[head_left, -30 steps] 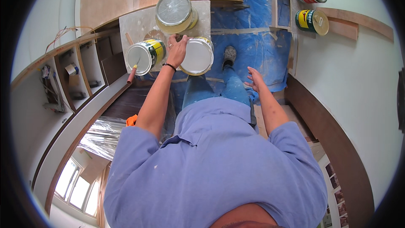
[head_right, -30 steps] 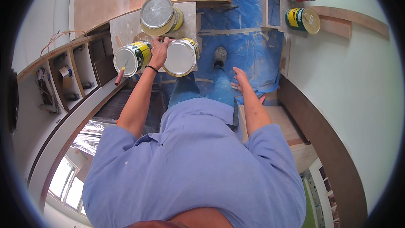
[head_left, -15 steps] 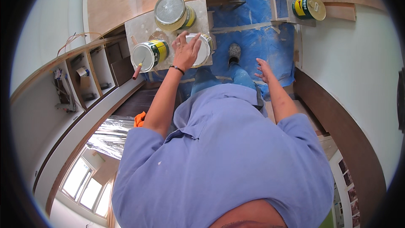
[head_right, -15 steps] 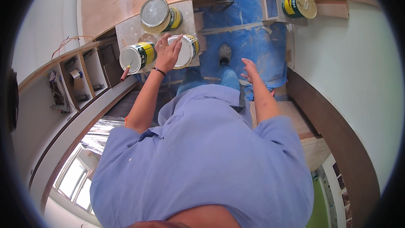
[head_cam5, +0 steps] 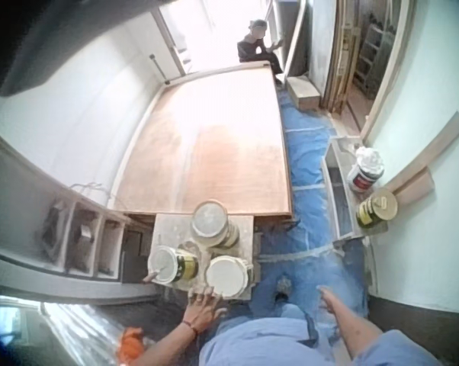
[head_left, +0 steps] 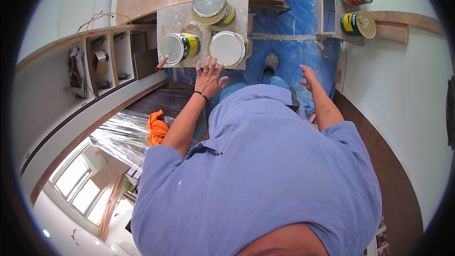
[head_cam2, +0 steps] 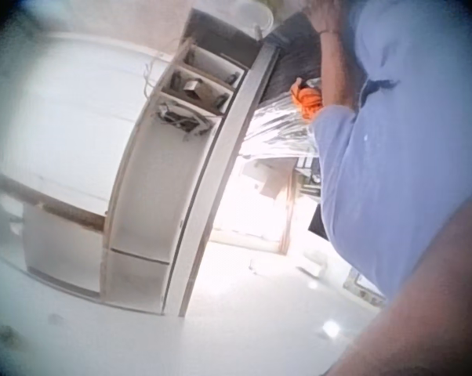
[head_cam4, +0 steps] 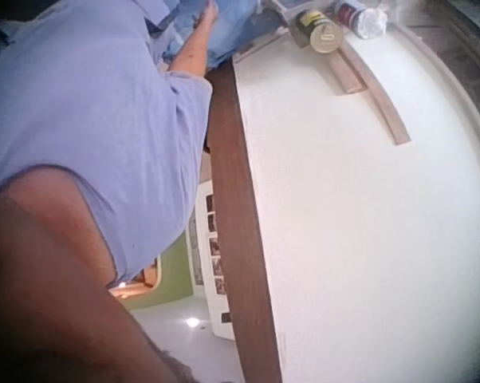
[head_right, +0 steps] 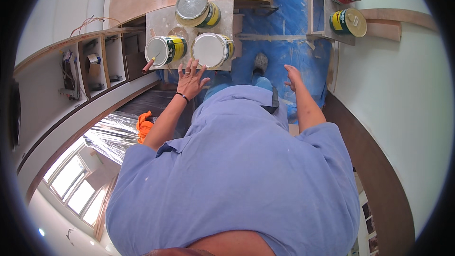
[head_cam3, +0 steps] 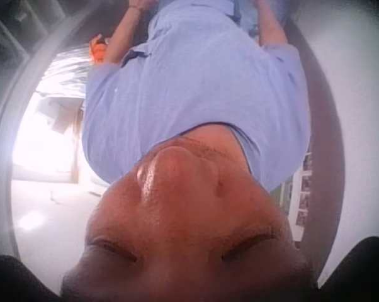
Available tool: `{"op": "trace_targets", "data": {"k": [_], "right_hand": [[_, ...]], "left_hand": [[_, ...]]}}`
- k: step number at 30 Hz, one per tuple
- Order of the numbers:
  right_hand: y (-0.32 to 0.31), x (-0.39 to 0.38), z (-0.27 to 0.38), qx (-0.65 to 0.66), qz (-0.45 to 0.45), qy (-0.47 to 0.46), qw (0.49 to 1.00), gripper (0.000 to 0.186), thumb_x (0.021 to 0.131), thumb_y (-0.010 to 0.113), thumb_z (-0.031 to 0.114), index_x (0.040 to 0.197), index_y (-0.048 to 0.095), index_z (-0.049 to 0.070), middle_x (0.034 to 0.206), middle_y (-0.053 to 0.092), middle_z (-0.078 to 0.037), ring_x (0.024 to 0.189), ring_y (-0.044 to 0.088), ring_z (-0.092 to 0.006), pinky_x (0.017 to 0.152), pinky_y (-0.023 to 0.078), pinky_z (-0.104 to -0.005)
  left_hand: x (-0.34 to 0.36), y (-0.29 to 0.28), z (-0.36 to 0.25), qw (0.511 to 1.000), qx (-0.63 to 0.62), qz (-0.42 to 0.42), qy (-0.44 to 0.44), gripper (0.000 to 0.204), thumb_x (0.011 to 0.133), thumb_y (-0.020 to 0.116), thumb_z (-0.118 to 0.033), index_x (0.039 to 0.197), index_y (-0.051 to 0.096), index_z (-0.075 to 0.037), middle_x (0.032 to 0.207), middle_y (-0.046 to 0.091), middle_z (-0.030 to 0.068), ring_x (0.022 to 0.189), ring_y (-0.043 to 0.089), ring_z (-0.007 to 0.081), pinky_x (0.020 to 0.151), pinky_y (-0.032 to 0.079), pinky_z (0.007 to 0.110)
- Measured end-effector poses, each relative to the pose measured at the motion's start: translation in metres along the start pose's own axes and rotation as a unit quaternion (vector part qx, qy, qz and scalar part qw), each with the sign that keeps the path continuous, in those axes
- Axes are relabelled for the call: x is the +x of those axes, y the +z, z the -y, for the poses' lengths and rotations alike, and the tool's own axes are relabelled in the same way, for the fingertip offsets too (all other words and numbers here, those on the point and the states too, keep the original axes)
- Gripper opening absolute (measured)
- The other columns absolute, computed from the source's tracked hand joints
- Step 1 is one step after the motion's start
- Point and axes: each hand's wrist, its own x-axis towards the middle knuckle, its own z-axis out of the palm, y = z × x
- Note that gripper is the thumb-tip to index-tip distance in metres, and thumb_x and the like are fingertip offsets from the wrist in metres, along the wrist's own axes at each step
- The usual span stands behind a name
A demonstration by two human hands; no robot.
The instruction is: The person retrieves a bag from a shelf, then assembles a paint roller by inserting a wooden stick into the roller sleeve. They move a large board to a work surface, open paint cans, and stir the paint with the roller. The person pours paint from one can into another and continues mixing.
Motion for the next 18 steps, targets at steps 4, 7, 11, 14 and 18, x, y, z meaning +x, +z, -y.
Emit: {"op": "trace_targets", "data": {"k": [4, 7, 11, 14, 18], "right_hand": [[0.008, -0.007, 0.015, 0.015, 0.000, -0.016, 1.000, 0.050, 0.099, 0.070, 0.046, 0.141, 0.061, 0.021, 0.151, 0.054, -0.002, 0.137, 0.045, -0.0287, 0.102, 0.048, -0.0529], [0.008, -0.012, 0.025, 0.019, 0.004, -0.040, 0.999, 0.049, 0.099, 0.070, 0.045, 0.140, 0.062, 0.020, 0.150, 0.055, -0.002, 0.134, 0.047, -0.0284, 0.099, 0.049, -0.0521], [0.002, -0.019, 0.012, 0.020, -0.008, -0.021, 1.000, 0.052, 0.099, 0.070, 0.047, 0.143, 0.060, 0.020, 0.151, 0.052, -0.004, 0.134, 0.047, -0.0292, 0.098, 0.050, -0.0523], [-0.006, -0.028, -0.004, 0.023, -0.010, -0.015, 1.000, 0.059, 0.100, 0.069, 0.048, 0.148, 0.056, 0.018, 0.158, 0.045, -0.008, 0.143, 0.044, -0.0325, 0.100, 0.051, -0.0533], [-0.016, -0.032, -0.035, 0.035, -0.041, 0.010, 0.998, 0.054, 0.100, 0.068, 0.045, 0.146, 0.058, 0.019, 0.152, 0.051, -0.004, 0.132, 0.047, -0.0295, 0.097, 0.051, -0.0525]], "left_hand": [[0.000, -0.013, 0.010, 0.994, -0.089, -0.021, -0.062, 0.061, 0.103, 0.056, -0.060, 0.153, 0.058, -0.026, 0.160, 0.037, 0.0148, 0.155, 0.026, 0.0336, 0.122, 0.016, 0.060], [0.023, -0.008, 0.022, 0.962, -0.193, -0.086, -0.171, 0.062, 0.103, 0.058, -0.058, 0.156, 0.054, -0.027, 0.160, 0.036, 0.0190, 0.154, 0.027, 0.0363, 0.121, 0.019, 0.060], [0.058, 0.005, 0.040, 0.964, -0.168, -0.071, -0.193, 0.060, 0.104, 0.056, -0.060, 0.159, 0.050, -0.036, 0.160, 0.033, 0.0207, 0.151, 0.028, 0.0401, 0.119, 0.021, 0.060], [0.067, 0.015, 0.052, 0.979, -0.113, -0.035, -0.167, 0.060, 0.104, 0.053, -0.061, 0.161, 0.045, -0.043, 0.159, 0.031, 0.0204, 0.150, 0.028, 0.0401, 0.117, 0.022, 0.060], [0.067, 0.018, 0.063, 0.987, -0.081, -0.008, -0.142, 0.065, 0.104, 0.051, -0.062, 0.165, 0.035, -0.045, 0.160, 0.031, 0.0192, 0.151, 0.027, 0.0391, 0.117, 0.021, 0.061]]}}
